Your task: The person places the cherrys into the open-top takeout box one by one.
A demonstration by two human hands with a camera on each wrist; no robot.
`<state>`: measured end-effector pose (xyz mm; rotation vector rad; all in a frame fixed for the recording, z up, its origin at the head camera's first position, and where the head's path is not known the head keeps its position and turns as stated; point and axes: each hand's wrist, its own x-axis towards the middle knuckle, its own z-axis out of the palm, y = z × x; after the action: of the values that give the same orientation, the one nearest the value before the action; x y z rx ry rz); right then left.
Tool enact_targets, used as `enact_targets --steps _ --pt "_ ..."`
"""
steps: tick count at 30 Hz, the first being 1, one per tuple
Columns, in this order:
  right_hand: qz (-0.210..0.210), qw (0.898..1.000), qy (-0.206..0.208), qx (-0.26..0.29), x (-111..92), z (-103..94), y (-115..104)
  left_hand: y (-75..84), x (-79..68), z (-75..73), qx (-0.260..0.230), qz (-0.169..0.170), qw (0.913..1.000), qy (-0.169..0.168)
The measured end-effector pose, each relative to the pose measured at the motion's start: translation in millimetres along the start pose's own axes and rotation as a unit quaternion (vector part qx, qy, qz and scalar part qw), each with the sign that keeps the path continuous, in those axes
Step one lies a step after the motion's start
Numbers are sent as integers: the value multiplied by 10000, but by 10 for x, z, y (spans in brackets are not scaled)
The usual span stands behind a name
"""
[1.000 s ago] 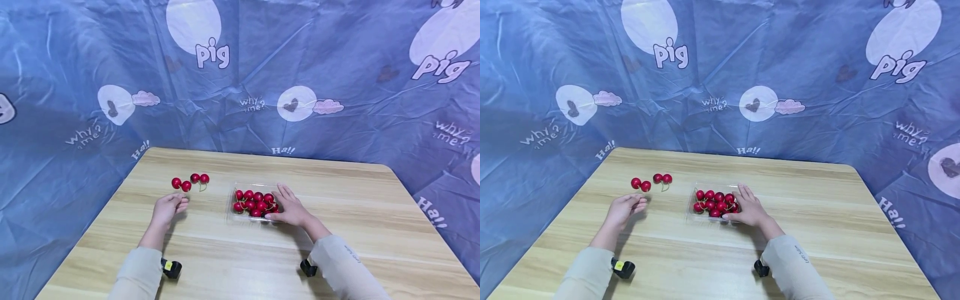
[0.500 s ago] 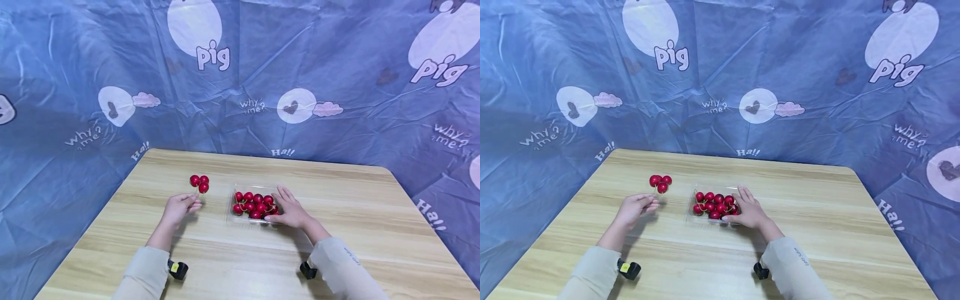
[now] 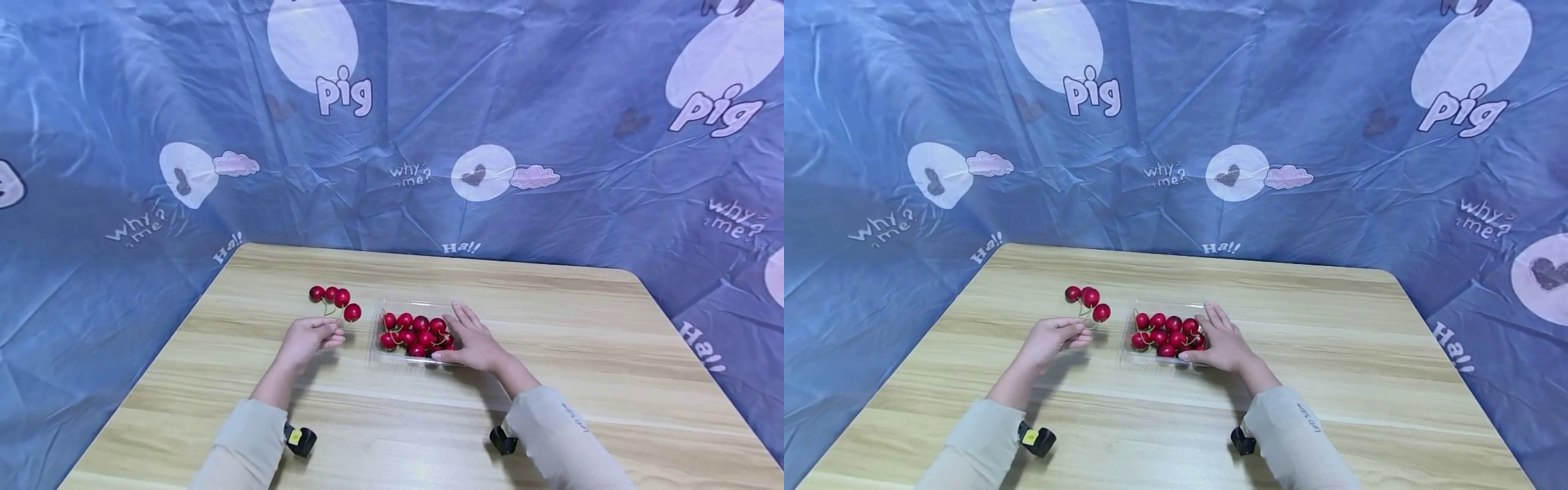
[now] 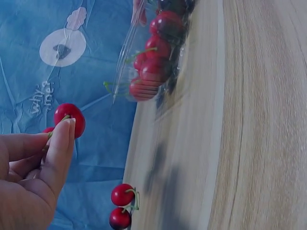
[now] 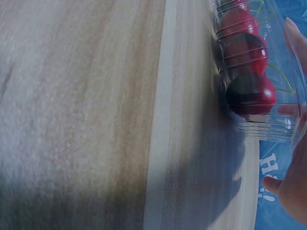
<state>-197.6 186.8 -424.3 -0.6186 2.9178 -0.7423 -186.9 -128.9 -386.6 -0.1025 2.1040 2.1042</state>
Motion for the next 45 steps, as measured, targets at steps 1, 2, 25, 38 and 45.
enact_targets --steps 1,2,25,38,45 --pt "4 10000 -3 -15 3 3 1 2 2 8 18 16 10000 -49" --pt "10 10000 2 -12 6 1 -1 6 1 17 40 11 10000 -85" --pt "36 10000 -3 -20 42 -11 -14 -14 168 230 809 -65 9896 -1188" --pt "30 9999 -13 -108 47 -9 -9 37 289 379 1644 -55 9754 -1467" --pt "39 10000 -11 -53 50 -5 -10 64 359 463 2037 91 9645 -1678"
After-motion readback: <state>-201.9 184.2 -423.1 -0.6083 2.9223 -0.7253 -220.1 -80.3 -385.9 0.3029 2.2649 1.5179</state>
